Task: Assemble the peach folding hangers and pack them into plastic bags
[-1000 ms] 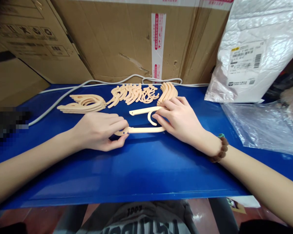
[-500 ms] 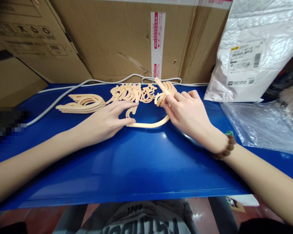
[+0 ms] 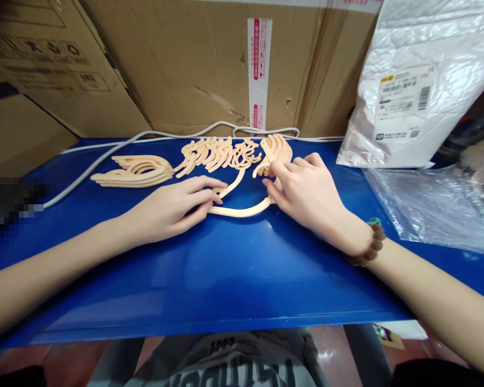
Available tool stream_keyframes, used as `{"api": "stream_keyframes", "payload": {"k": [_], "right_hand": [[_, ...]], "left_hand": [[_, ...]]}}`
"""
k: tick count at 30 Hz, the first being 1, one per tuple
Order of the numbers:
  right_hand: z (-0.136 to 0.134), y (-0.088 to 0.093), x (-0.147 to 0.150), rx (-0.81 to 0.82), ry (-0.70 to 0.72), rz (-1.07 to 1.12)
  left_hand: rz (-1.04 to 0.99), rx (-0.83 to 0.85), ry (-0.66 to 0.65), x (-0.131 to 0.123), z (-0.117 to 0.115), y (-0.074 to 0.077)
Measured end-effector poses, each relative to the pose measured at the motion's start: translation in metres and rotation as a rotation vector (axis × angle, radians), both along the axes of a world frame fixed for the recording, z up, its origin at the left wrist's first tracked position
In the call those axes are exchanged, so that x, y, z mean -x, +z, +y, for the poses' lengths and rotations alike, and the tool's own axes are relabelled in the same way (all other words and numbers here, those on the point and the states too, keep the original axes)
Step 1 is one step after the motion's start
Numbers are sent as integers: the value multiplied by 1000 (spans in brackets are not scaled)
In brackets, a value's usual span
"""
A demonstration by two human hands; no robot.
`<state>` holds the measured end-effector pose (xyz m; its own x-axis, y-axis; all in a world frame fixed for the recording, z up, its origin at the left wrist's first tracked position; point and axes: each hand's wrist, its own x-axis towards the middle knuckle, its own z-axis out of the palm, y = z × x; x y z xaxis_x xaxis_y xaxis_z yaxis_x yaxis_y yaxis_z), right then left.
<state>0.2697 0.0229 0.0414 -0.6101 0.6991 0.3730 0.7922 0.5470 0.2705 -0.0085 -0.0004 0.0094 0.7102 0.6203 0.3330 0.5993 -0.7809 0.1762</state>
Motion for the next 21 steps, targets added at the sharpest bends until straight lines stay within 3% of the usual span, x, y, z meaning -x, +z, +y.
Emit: {"api": "stream_keyframes", "payload": {"k": [12, 18, 21], "right_hand": [[-7, 0, 5, 41, 91, 25], [-10, -4, 7, 66, 210, 27], [-15, -7, 10, 127, 306, 61]], "left_hand": [[-42, 35, -57, -10, -9, -9], [-48, -75, 40, -10, -4, -9], [-67, -47, 130, -9, -1, -10]]}}
